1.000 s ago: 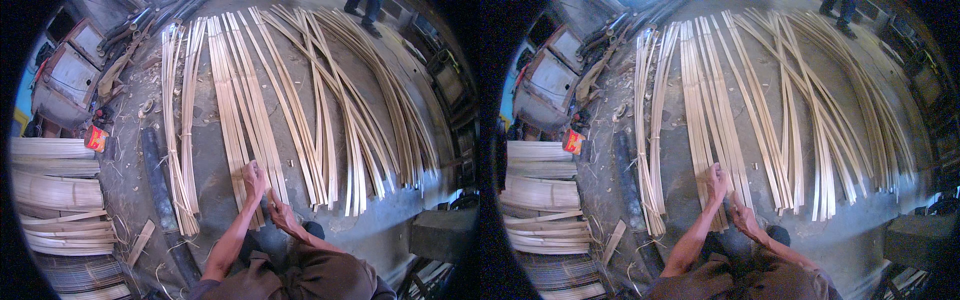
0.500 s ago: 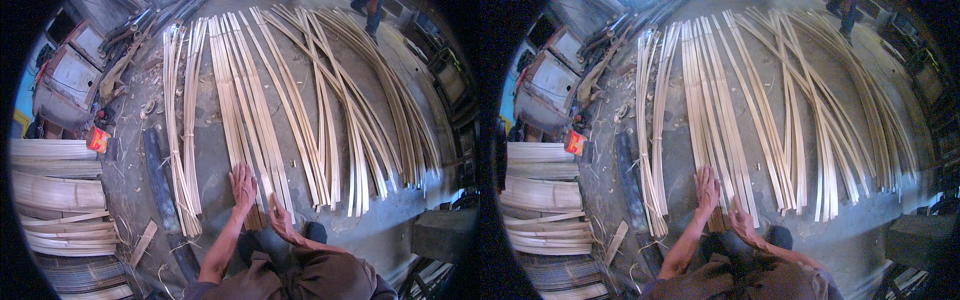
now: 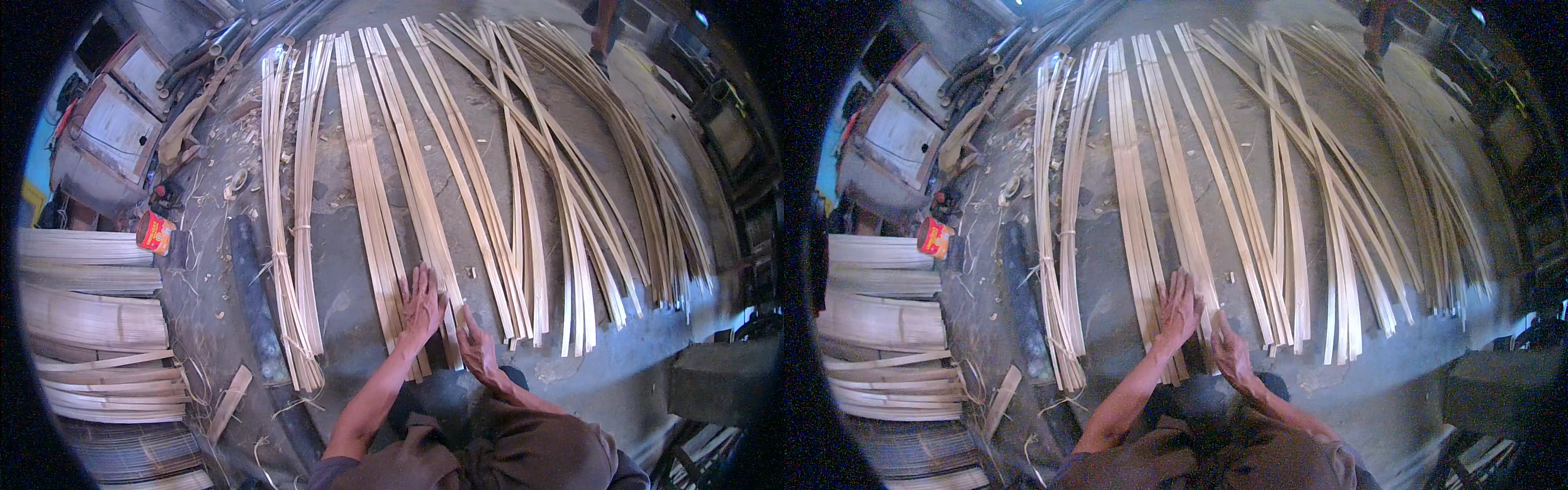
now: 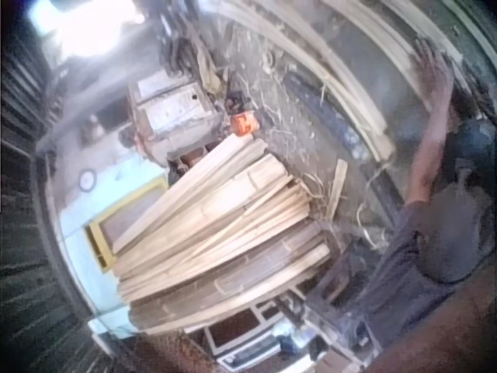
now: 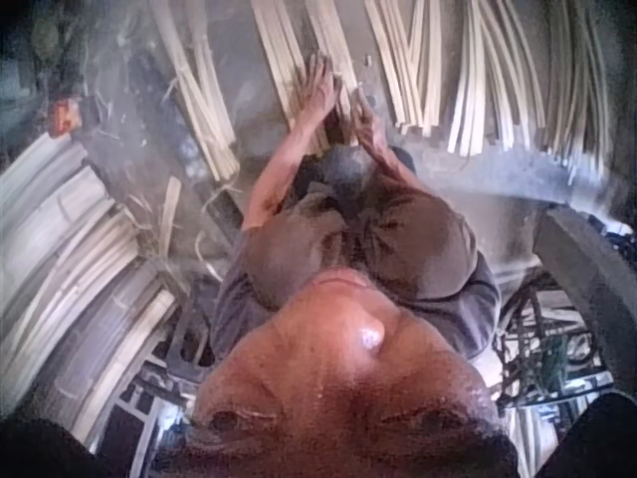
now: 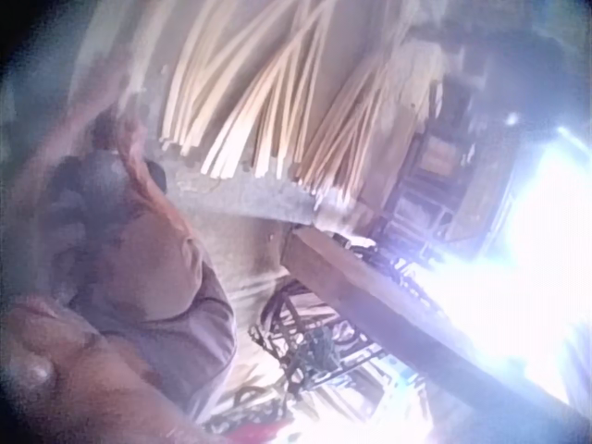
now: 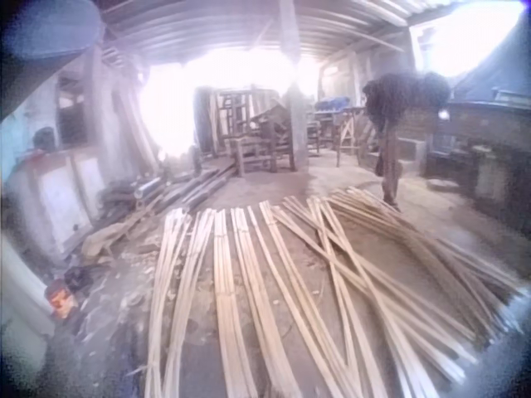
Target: The person sits on the floor and sorts long thin wooden strips by hand. They repeatedly pick up strips, align them, and place them into neat piles on the floor.
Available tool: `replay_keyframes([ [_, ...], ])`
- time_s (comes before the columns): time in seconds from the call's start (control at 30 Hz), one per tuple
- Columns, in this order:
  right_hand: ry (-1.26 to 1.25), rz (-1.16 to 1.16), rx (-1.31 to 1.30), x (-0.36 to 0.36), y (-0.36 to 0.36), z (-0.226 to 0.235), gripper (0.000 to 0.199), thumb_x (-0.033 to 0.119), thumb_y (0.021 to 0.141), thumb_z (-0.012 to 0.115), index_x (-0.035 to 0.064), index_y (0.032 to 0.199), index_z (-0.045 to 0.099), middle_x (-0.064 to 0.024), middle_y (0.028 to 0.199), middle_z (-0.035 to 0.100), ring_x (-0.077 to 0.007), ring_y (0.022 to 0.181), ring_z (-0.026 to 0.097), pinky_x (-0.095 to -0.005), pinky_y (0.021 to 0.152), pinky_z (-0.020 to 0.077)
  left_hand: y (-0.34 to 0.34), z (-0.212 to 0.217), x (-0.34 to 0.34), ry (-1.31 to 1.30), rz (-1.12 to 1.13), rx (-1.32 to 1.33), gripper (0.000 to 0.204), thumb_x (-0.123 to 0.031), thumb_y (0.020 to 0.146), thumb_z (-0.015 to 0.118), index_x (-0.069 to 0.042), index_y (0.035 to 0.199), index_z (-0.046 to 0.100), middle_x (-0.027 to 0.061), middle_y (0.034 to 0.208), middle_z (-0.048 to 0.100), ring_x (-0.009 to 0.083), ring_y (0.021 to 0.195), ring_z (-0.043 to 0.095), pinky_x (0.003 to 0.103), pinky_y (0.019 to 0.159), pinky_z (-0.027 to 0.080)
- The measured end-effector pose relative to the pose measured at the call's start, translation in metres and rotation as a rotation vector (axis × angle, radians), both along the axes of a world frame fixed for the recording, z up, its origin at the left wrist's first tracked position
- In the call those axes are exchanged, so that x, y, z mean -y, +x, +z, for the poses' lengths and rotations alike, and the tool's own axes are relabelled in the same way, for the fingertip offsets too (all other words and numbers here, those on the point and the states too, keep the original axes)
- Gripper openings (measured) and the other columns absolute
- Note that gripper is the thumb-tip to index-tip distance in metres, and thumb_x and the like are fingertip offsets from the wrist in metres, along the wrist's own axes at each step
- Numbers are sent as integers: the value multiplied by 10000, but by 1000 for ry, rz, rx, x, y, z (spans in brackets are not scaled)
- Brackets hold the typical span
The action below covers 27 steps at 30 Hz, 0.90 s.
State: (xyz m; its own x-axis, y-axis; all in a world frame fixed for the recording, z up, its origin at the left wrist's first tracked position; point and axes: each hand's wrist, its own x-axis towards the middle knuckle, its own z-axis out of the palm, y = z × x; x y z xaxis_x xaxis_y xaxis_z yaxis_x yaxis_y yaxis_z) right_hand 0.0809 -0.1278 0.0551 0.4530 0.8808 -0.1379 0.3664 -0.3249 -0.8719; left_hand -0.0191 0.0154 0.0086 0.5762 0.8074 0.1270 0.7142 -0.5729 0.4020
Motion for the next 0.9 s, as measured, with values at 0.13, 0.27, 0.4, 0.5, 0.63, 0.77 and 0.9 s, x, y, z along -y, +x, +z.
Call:
replay_keyframes([
  [0.13, -15, -26, 60, 9, 12, 11, 572, 192, 953, 586, 135, 1483, 378, -200, 662, 509, -233, 528, 465, -389, 531, 421, -1, -8, -2, 20, 10, -20, 665, -273, 914, 553, 4, 1473, 325, 209, 1547, 293, 353, 1447, 251, 568, 1181, 103],
  [0.27, -45, -62, 76, 13, 25, 2, 548, 204, 950, 595, 127, 1463, 420, -91, 590, 377, -142, 529, 362, -339, 477, 353, -9, -7, -9, 58, 0, -100, 617, -248, 936, 534, -20, 1475, 339, 176, 1553, 299, 324, 1446, 264, 572, 1183, 90],
  [0.4, -118, -86, -8, 14, 29, 10, 540, 254, 948, 596, 139, 1451, 436, -115, 583, 378, -162, 536, 378, -342, 496, 369, -13, -6, -16, 15, -59, -60, 600, -246, 942, 529, -30, 1474, 351, 143, 1560, 306, 286, 1453, 264, 568, 1184, 95],
  [0.5, -104, -98, -16, 15, 35, -3, 530, 277, 952, 588, 158, 1448, 445, -118, 579, 364, -166, 531, 370, -344, 497, 369, -12, -3, -19, 39, -100, -123, 597, -242, 948, 522, -35, 1479, 346, 136, 1564, 304, 272, 1458, 260, 564, 1184, 104],
  [0.63, -4, -82, 69, 21, 41, -21, 520, 273, 959, 580, 159, 1449, 447, -117, 570, 345, -161, 519, 358, -351, 490, 363, -12, -1, -22, -4, -122, -126, 584, -231, 956, 511, -51, 1485, 343, 129, 1566, 305, 271, 1457, 264, 562, 1183, 115],
  [0.77, 10, -76, 65, 23, 39, -26, 514, 237, 954, 593, 151, 1443, 460, -110, 582, 348, -132, 531, 361, -330, 487, 360, -16, -1, -25, -3, -135, -154, 581, -244, 961, 509, -59, 1487, 345, 125, 1566, 306, 275, 1460, 257, 561, 1182, 119],
  [0.9, -9, -141, 57, 26, 37, -13, 523, 221, 934, 631, 158, 1432, 483, -82, 571, 371, -111, 526, 357, -304, 480, 362, -14, 10, -22, -9, -95, -131, 586, -260, 962, 509, -43, 1483, 347, 135, 1569, 294, 288, 1462, 249, 538, 1188, 122],
])
